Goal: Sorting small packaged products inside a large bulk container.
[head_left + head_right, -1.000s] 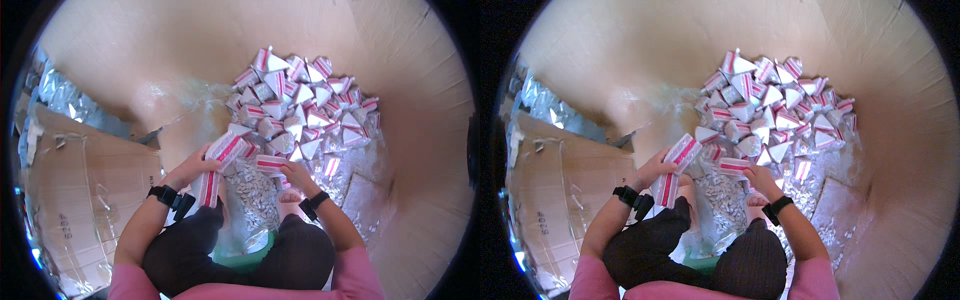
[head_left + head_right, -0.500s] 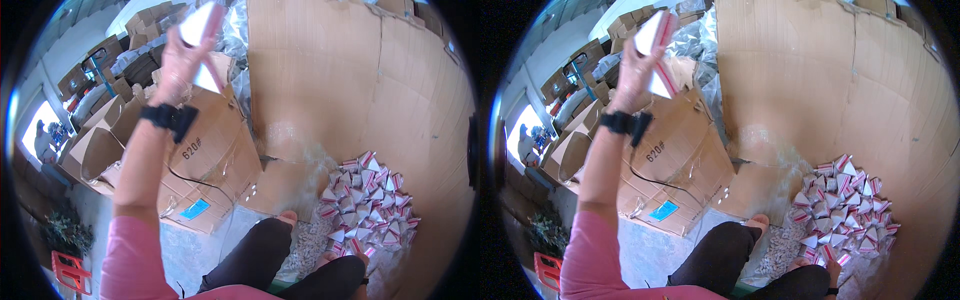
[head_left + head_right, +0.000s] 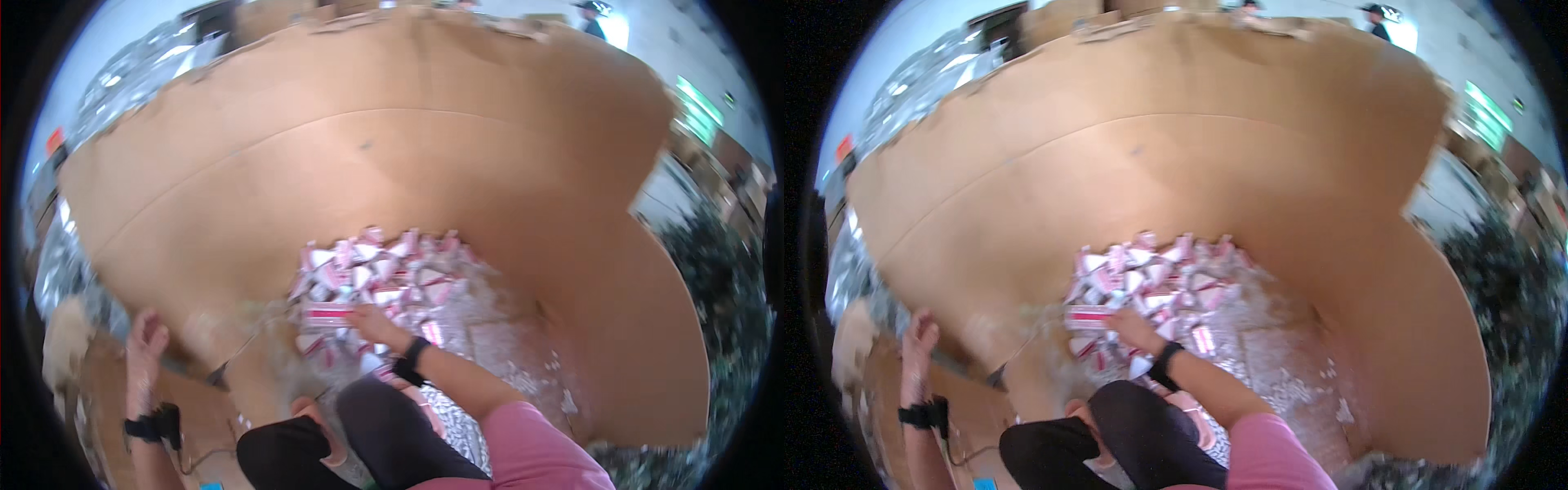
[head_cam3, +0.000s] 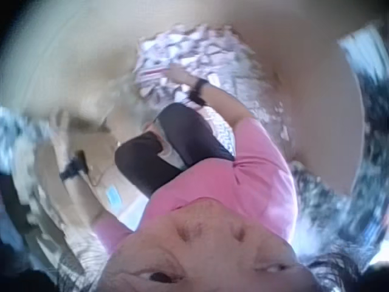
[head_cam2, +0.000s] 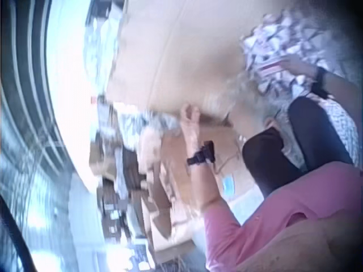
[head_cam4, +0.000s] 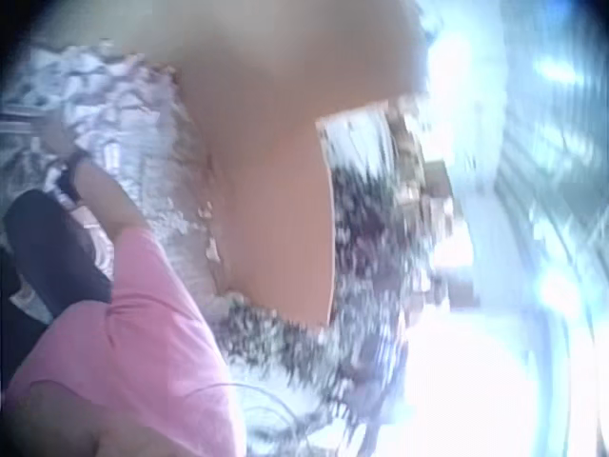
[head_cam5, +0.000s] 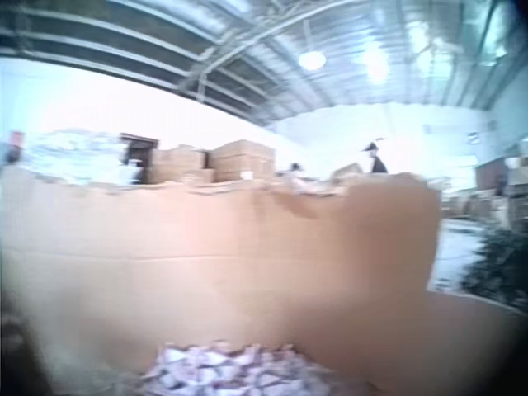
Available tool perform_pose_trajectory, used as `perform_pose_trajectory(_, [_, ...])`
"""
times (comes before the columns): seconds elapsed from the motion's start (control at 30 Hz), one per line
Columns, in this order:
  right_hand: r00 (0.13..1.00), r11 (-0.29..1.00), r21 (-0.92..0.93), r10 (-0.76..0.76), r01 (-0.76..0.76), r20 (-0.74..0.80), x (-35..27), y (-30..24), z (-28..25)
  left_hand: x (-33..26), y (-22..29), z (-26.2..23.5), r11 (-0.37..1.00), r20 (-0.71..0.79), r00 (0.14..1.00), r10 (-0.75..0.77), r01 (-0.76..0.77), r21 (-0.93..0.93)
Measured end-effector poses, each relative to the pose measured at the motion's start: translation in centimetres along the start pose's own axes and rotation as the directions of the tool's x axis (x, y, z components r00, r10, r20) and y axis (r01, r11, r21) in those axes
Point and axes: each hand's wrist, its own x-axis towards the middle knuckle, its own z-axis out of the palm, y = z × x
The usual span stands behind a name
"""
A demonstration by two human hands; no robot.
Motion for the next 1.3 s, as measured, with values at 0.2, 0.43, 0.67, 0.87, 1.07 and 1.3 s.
perform_pose_trajectory(0.2, [0.89,0.887,-0.22,-0.439,0.407,-0.125,-0.2,-9.7,0.2,2.3,4.1,16.6,0.861,0.375,0.92,-0.112,0.278,-0.426])
perform_pose_trajectory(0.43, [0.944,0.933,-0.216,-0.314,0.287,-0.102,-2.4,-13.1,0.0,2.4,5.8,20.0,0.662,0.504,0.845,-0.179,0.483,-0.574])
perform_pose_trajectory(0.67, [0.939,0.937,-0.064,-0.343,0.344,0.023,-1.7,-11.4,0.6,3.9,2.3,21.0,0.643,0.35,0.928,-0.127,0.346,-0.683])
perform_pose_trajectory(0.87, [0.952,0.925,0.38,-0.104,-0.014,0.287,-1.7,-10.2,-0.8,3.8,1.5,21.4,0.434,0.514,0.843,-0.157,0.527,-0.731])
perform_pose_trajectory(1.07, [0.971,0.979,0.026,-0.204,0.202,0.128,-0.5,-1.5,-4.4,4.7,-0.7,21.9,0.483,0.388,0.87,-0.306,0.493,-0.724])
perform_pose_trajectory(1.3, [0.825,0.596,-0.759,0.547,-0.263,0.143,-5.3,16.8,-11.0,5.0,-4.0,22.5,0.475,0.432,0.83,-0.354,0.557,-0.681])
